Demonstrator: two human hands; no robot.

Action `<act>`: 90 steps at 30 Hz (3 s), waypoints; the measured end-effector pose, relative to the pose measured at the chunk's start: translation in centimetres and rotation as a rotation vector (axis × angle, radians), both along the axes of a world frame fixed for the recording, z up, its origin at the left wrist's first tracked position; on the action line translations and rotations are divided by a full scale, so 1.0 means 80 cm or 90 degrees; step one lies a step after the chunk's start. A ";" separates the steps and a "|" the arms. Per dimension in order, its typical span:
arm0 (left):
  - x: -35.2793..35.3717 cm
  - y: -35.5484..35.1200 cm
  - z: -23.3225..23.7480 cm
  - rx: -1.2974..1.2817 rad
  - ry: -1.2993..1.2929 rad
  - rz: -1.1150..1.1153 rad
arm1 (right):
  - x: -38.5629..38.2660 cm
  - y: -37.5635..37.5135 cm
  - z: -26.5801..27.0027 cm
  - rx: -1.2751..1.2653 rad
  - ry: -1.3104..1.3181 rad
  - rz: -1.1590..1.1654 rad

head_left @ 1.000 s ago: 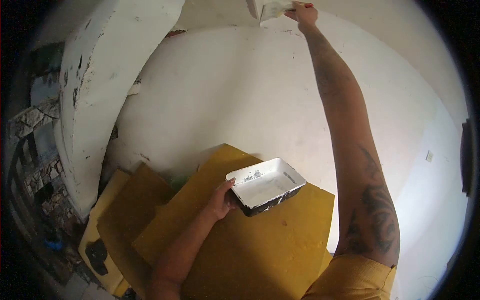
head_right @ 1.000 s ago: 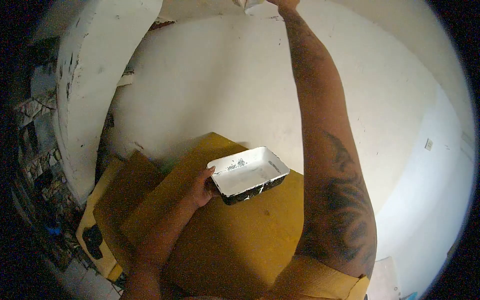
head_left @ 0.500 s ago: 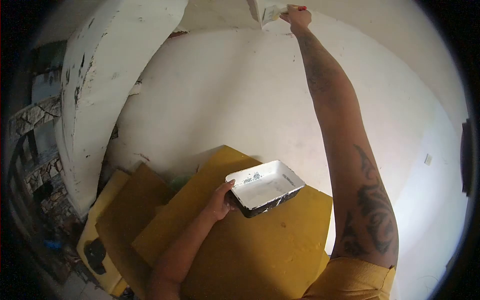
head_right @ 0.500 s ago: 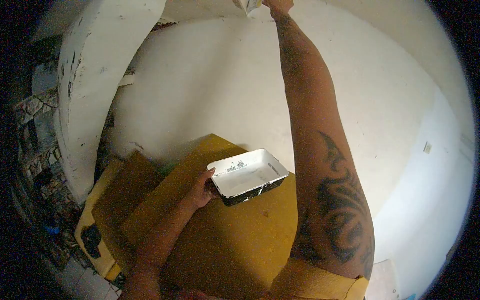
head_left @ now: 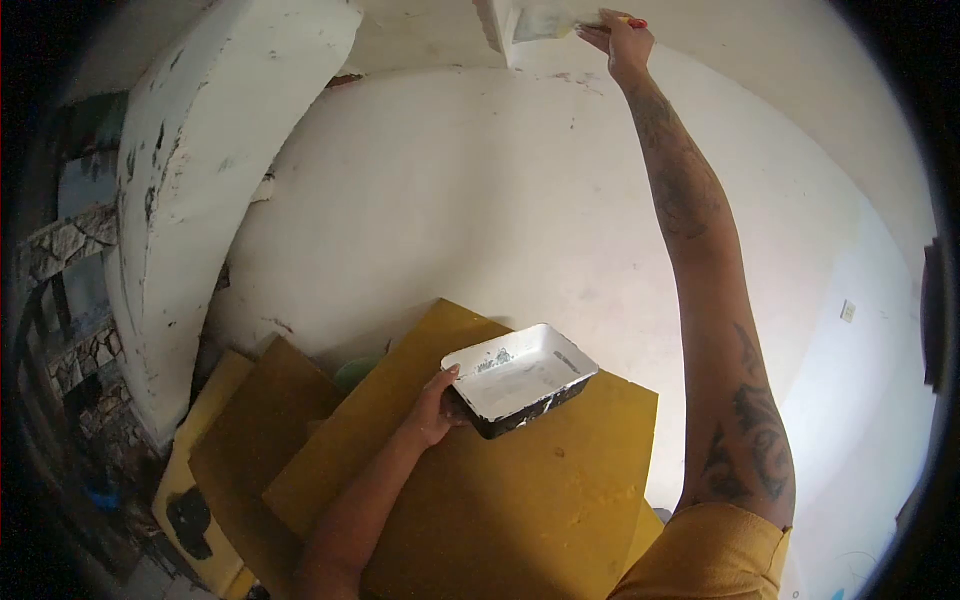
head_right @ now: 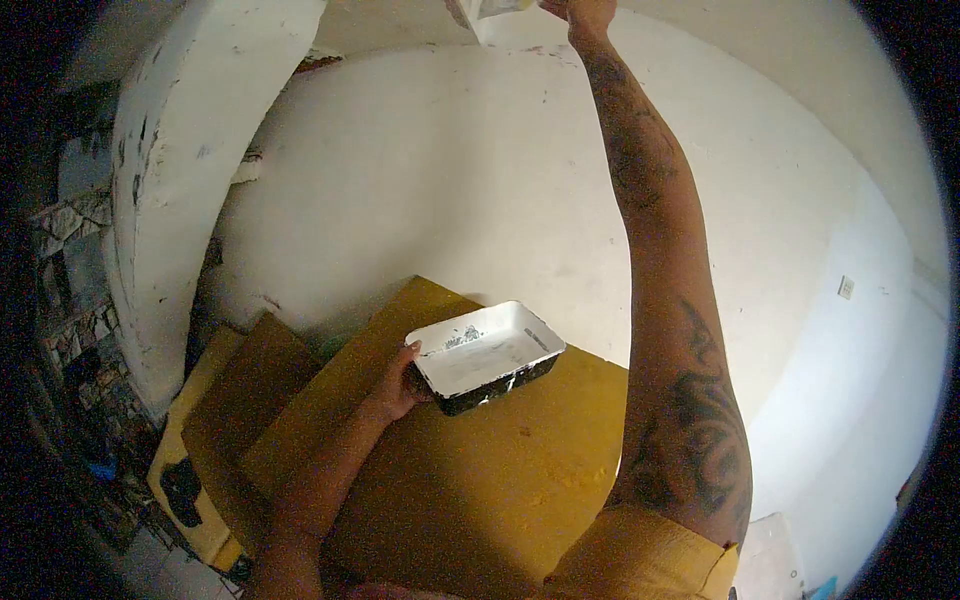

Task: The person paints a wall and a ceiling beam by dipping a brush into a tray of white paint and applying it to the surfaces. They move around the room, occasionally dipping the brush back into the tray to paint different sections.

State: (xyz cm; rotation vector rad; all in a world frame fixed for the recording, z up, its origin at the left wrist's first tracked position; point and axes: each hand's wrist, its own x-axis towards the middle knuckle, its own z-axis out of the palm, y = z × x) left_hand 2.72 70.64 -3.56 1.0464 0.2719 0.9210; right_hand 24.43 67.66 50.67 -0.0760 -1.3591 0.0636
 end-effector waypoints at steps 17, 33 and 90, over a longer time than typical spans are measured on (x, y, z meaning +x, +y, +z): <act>-0.003 -0.011 0.005 -0.020 -0.020 0.027 | -0.046 0.075 -0.003 -0.038 0.066 -0.146; 0.004 0.001 -0.001 -0.038 -0.048 0.004 | -0.055 -0.012 0.020 -0.002 -0.024 -0.010; -0.001 -0.013 0.009 -0.036 -0.023 0.036 | -0.106 -0.120 0.005 0.028 -0.056 0.002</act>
